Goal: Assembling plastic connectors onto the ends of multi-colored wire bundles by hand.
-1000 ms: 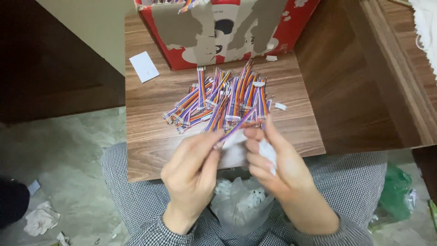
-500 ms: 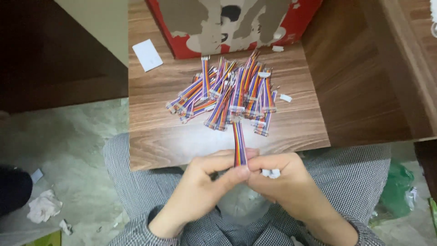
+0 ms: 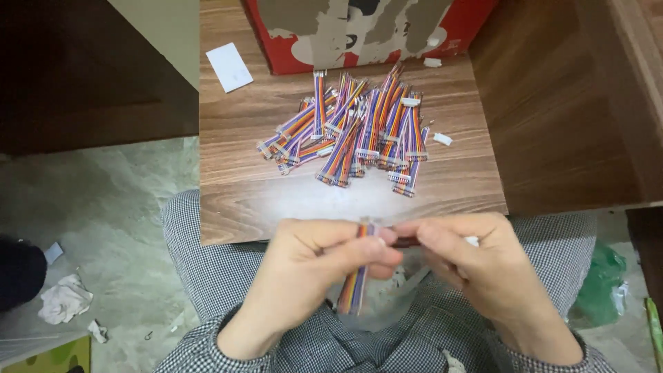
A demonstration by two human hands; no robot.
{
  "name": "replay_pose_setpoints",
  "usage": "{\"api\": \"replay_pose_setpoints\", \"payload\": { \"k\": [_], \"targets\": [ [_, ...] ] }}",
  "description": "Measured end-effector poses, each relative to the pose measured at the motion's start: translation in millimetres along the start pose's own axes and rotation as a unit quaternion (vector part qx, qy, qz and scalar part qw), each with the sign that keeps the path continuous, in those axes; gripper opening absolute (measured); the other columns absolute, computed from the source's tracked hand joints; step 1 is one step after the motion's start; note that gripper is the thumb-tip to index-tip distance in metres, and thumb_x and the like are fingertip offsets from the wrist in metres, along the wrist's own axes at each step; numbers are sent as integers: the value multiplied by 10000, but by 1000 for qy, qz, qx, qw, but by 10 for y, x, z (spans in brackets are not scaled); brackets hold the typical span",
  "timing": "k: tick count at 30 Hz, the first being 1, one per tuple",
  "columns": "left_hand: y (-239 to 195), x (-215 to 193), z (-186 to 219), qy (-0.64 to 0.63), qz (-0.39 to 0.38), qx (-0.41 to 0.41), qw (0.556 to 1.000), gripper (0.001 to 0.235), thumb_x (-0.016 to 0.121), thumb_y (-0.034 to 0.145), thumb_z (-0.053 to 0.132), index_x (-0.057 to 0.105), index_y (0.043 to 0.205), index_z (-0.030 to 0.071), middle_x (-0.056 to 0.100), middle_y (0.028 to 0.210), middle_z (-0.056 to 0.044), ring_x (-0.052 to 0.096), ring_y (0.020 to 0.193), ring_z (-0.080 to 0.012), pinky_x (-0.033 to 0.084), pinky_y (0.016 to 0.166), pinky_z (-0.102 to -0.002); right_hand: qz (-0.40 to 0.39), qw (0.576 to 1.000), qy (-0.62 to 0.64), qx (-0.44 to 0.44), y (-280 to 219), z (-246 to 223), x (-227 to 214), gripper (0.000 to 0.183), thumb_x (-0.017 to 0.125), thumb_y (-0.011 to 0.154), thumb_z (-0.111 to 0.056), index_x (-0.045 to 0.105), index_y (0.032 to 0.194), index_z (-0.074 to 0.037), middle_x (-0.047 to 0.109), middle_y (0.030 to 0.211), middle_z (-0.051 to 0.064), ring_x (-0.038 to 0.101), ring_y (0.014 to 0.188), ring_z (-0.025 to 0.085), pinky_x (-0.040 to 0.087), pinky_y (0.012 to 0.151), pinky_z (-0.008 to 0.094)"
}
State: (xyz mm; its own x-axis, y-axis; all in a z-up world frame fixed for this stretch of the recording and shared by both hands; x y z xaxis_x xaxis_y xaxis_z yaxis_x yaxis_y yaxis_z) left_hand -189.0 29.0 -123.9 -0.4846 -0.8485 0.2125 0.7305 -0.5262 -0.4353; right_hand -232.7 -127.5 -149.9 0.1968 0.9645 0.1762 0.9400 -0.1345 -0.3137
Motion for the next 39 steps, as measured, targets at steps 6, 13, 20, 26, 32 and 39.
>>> {"api": "replay_pose_setpoints", "payload": {
  "k": [6, 13, 20, 26, 32, 39],
  "targets": [
    [-44, 140, -32, 10, -55, -14, 998, 155, 666, 795, 60, 758, 807, -65, 718, 622, -118, 470, 351, -78, 377, 310, -187, -1, 999, -40, 31, -6, -137, 215, 195, 681, 733, -39, 775, 787, 123, 701, 585, 178, 458, 426, 121, 310, 367, 214],
    [-12, 119, -196, 25, -59, -65, 996, 140, 689, 772, 65, 752, 727, -51, 692, 567, -119, 403, 304, -82, 307, 288, -191, 13, 995, -63, 73, -15, 80, 196, 145, 681, 737, 25, 796, 743, 115, 667, 553, 128, 391, 425, 104, 273, 371, 224],
    [53, -65, -310, 32, -24, -15, 999, 199, 633, 817, 98, 752, 921, -25, 726, 702, -95, 642, 593, -116, 476, 509, -197, -25, 928, 337, 155, 19, 461, 325, 456, 433, 833, -154, 539, 1176, 127, 562, 795, 121, 451, 547, 85, 274, 384, 197],
    [17, 2, -388, 26, -79, -51, 995, 150, 652, 819, 63, 747, 878, -37, 696, 625, -113, 613, 504, -135, 495, 471, -205, 2, 948, 246, 204, -35, 547, 310, 299, 505, 779, 6, 623, 1037, 100, 519, 741, 134, 371, 506, 100, 215, 379, 203],
    [-23, -11, -521, 1, -85, -73, 994, 123, 658, 826, 53, 747, 871, -18, 698, 629, -107, 605, 495, -123, 405, 426, -186, -13, 944, 244, 223, -50, 583, 380, 446, 543, 809, -45, 575, 1226, 112, 611, 838, 150, 377, 513, 65, 270, 412, 169],
    [-22, -58, -492, 7, -67, -47, 997, 157, 643, 832, 87, 742, 890, -19, 708, 648, -106, 621, 505, -127, 382, 398, -181, -18, 935, 279, 216, -78, 724, 446, 292, 535, 851, -56, 633, 1030, 153, 461, 562, 36, 355, 458, 31, 227, 390, 150]
  ]
}}
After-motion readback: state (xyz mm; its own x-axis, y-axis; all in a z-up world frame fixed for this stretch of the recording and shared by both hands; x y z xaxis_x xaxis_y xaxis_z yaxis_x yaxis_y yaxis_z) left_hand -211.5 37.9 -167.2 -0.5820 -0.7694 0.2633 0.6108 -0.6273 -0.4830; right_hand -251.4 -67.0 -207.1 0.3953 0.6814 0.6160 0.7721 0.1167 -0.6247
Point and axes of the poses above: each hand's wrist, its own y-axis towards the middle knuckle, its own x-axis out of the palm, z = x × y, the point moved 9 cm from there along y, towards the middle knuckle
